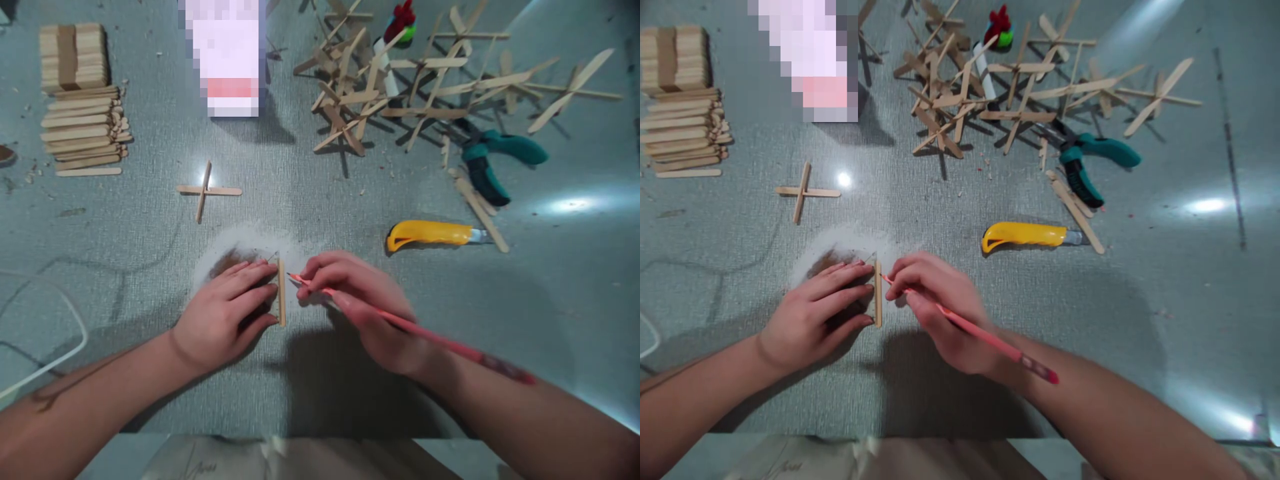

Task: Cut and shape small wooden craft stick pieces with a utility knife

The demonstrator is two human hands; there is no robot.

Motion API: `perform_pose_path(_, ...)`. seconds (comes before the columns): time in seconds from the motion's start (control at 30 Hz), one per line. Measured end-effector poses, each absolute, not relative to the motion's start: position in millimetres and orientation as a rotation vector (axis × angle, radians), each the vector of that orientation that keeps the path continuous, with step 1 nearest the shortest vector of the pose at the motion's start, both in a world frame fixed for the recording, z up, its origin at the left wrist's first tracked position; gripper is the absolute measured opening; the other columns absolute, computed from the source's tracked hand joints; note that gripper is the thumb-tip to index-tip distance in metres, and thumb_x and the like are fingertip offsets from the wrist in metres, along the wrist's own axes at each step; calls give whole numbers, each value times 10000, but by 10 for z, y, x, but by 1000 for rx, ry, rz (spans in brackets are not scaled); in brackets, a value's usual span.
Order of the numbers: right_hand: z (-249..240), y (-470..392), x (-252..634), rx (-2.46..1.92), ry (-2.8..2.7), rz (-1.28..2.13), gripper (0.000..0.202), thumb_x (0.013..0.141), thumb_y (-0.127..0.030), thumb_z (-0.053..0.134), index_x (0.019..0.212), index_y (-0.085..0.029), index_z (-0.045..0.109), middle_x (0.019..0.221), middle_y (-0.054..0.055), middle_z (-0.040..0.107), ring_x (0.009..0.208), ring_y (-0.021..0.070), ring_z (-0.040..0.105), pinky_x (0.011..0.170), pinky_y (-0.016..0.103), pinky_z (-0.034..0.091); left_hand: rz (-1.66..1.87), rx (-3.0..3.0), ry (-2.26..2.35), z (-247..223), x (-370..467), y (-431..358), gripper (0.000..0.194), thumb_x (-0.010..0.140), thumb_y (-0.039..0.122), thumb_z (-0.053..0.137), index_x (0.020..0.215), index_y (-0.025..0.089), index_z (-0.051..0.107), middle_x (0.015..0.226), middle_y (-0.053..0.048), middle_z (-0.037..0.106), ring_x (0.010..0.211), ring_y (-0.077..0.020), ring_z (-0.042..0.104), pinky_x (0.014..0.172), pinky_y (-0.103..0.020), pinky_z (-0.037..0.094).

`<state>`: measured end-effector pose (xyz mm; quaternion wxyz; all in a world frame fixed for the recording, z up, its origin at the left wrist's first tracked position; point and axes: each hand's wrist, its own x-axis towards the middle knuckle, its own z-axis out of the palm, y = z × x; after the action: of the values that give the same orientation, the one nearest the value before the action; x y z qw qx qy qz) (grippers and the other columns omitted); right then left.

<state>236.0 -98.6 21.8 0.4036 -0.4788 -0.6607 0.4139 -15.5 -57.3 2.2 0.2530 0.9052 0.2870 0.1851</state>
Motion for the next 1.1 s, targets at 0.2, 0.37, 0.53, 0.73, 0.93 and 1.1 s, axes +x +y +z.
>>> perform_pose_path(0.2, 26, -972, 2238, -1247, -1536, 1097, 188, 841, -83, 652, 813, -243, 558, 781, -24, 659, 627, 114, 639, 561, 241, 511, 522, 2480, 776, 28, -151, -558, 280, 1008, 333, 672, 1208, 137, 690, 1392, -158, 708, 1307, -270, 687, 1142, -438, 578)
perform_pose_path(0.37, 1, -977, 2272, -1141, -1744, 883, 225, 857, -67, 657, 799, -246, 533, 808, -22, 703, 660, 107, 652, 620, 250, 523, 546, 2463, 783, 18, -147, -569, 275, 992, 318, 692, 1194, 131, 700, 1385, -159, 712, 1306, -263, 687, 1159, -429, 565)
perform_pose_path(0.53, -26, -976, 2271, -1172, -1792, 801, 239, 870, -77, 652, 781, -243, 504, 797, -25, 687, 654, 100, 644, 620, 240, 517, 546, 2485, 774, 17, -146, -568, 283, 993, 308, 686, 1195, 110, 699, 1376, -175, 714, 1296, -281, 693, 1134, -449, 584)
perform_pose_path(0.73, -46, -983, 2267, -1182, -1807, 781, 239, 864, -78, 651, 781, -244, 500, 800, -29, 696, 664, 99, 650, 626, 236, 522, 521, 2489, 772, 17, -147, -559, 279, 1004, 324, 676, 1208, 134, 690, 1393, -159, 708, 1304, -266, 690, 1137, -433, 584)
perform_pose_path(0.93, -56, -987, 2270, -1199, -1804, 794, 243, 849, -75, 654, 773, -247, 499, 809, -26, 705, 663, 107, 656, 628, 244, 519, 525, 2475, 776, 16, -150, -564, 285, 1000, 313, 681, 1206, 117, 700, 1398, -167, 703, 1301, -274, 690, 1146, -444, 575)
perform_pose_path(1.1, -51, -990, 2263, -1205, -1810, 795, 245, 859, -77, 651, 783, -250, 496, 814, -32, 702, 669, 105, 656, 632, 244, 516, 525, 2477, 773, 24, -146, -562, 285, 992, 310, 692, 1195, 110, 705, 1395, -170, 704, 1293, -283, 693, 1138, -454, 580)
